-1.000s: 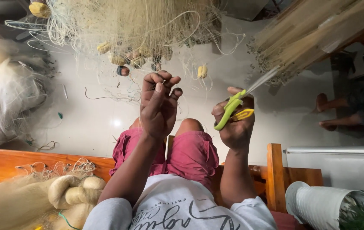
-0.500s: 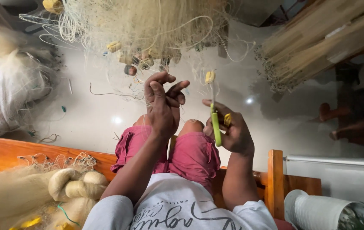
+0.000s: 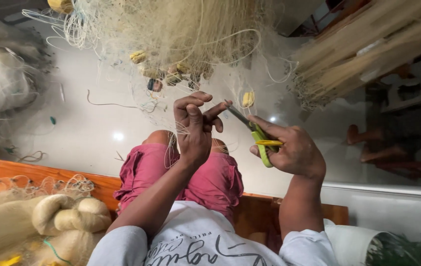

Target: Repairing a fishing net by tying knots with a shuttle and trimming excess line with scissors.

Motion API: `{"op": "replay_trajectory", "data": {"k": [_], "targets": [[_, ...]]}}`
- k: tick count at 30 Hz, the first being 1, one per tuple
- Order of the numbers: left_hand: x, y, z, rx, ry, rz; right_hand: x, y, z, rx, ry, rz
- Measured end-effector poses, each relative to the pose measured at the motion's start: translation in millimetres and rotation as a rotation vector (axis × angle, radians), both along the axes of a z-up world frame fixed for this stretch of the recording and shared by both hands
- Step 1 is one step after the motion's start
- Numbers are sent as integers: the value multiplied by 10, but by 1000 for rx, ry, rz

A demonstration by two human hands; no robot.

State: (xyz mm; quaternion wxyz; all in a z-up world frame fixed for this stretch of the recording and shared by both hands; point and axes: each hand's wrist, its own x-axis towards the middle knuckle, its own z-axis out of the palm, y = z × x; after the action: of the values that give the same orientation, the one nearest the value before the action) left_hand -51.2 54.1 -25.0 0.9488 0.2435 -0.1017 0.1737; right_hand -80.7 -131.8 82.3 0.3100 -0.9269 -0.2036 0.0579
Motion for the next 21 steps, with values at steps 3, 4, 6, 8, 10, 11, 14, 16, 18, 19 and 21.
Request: {"op": "replay_trajectory", "data": {"k": [3,4,6,8,10,11,14,16,18,19,21], "targets": [[-11,-50,-65,5,-32,-29,1,-47,22,-19,-11,-3],[-10,-66,-70,-3,-33,-30,-3,-59,-5,-26,-12,-3],[-3,-90,-89,-26,-102,-70,-5,-81,-75,210,-104,-3],[-9,-132,-47,-26,-126,-85,12,7,-320,437,-127,-35],[-17,-183,-26,-21,-147,-113,51,120,-500,669,-152,-80],[-6,-208,-14,-11,-168,-122,105,195,-543,800,-186,-41],[50,-301,-78,25,-197,-112,229,468,-496,962,-187,0],[110,-339,-155,55,-208,-86,291,636,-433,998,-153,6],[164,-366,-248,51,-208,-61,322,756,-407,1133,-98,-166],[160,-347,-206,54,-210,-63,352,739,-441,1136,-101,-167],[129,-299,-135,90,-198,-61,397,716,-524,1141,-129,-188]]}}
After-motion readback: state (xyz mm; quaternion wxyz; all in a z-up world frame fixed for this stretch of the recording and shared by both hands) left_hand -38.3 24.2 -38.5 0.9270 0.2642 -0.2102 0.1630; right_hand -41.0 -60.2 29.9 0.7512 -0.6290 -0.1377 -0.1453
